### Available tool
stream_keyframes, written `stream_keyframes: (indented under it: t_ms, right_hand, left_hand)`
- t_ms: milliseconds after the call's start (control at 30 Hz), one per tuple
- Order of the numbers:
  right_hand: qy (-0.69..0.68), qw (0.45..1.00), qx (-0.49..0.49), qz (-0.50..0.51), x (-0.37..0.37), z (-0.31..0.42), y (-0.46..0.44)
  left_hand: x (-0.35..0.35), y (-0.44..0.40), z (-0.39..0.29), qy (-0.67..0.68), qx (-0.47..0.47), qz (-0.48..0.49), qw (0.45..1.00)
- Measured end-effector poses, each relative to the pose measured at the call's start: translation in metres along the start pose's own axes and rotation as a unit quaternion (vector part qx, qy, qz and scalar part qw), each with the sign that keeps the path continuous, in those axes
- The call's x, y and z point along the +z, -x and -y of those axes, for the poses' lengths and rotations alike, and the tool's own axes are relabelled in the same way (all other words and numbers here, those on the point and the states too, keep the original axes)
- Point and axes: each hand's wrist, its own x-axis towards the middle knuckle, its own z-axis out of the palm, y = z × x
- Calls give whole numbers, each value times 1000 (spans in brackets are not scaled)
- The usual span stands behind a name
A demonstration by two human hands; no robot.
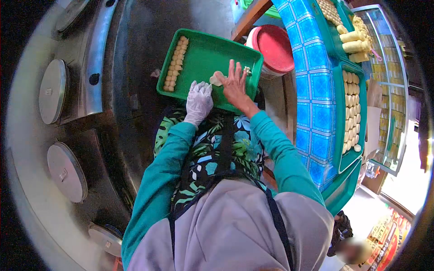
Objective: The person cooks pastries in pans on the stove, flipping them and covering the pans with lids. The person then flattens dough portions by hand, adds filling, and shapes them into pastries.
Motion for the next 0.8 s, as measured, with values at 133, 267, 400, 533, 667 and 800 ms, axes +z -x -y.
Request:
stream_keyframes:
  t_ms: [133,267,400,533,667,800]
  right_hand:
    - [-3,1000,1,-8,5,7,-5]
    - [-8,1000,-12,-18,-4,4,-6]
    - [-50,998,20,21,-3,5,10]
    - [-52,997,45,23,-6,1,25]
    - [-25,998,46,46,-9,-6,26]
    - [-40,992,67,100,-11,-9,29]
  left_hand:
    - [2,-5,1,-3,0,-2,1000]
    - [4,-8,3,3,6,-7,1000]
    - [1,-3,0,19,-3,-21,1000]
    - [-8,-15,-15,-24,-33,67,997]
    - [-5,-22,-16,-77,8,131,988]
    - [-9,-24,-18,-78,10,150,986]
